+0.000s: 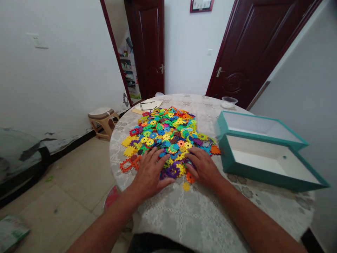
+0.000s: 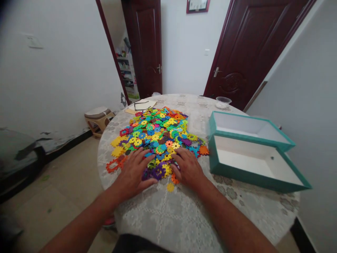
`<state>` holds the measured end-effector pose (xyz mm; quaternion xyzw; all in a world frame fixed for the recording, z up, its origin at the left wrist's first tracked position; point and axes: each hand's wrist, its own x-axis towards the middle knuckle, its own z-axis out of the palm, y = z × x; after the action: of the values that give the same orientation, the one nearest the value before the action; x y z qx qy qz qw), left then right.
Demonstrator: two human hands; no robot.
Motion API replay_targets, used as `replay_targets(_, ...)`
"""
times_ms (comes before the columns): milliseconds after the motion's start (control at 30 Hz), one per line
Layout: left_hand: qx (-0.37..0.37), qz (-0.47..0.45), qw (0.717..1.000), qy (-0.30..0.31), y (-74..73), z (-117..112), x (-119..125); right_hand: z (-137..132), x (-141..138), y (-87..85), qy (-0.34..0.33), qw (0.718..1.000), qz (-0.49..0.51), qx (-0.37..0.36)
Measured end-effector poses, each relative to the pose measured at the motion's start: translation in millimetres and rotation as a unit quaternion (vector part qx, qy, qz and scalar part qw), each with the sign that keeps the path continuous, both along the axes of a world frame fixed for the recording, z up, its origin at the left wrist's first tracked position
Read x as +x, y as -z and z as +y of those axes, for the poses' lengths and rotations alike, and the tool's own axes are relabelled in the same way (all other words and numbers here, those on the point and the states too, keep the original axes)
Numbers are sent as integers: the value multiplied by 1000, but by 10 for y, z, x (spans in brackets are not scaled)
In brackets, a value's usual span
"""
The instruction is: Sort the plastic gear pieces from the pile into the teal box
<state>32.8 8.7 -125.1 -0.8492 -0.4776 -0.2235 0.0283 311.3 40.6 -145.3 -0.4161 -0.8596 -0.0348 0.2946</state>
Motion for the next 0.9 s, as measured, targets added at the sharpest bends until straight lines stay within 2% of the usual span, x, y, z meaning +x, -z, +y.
replay_targets(133,27,-1,997,-66,133,-290,-109,-209,162,-54,-5,1000,-8,-16)
replay_targets(233,51,-16,988,-148,249,-365,-364,-415,214,67,9,1000,-27,-8)
replay_targets(333,61,-40,967,-243,385,-341,-658,-548,202,225,29,999,-45,-6)
replay_targets(400,44,-50,960,-270,476,-296,-799,-585,168,305,45,998,-52,-10)
replay_targets(500,-8,-39,965,-258,584,-238,-858,-602,115,382,66,995,-66,-25)
replay_targets(600,-32,-21,971,-235,621,-227,-760,-628,71,413,81,993,-75,-47)
replay_targets(900,-84,10,981,-174,425,-201,-259,-568,-88,338,82,990,-90,-74)
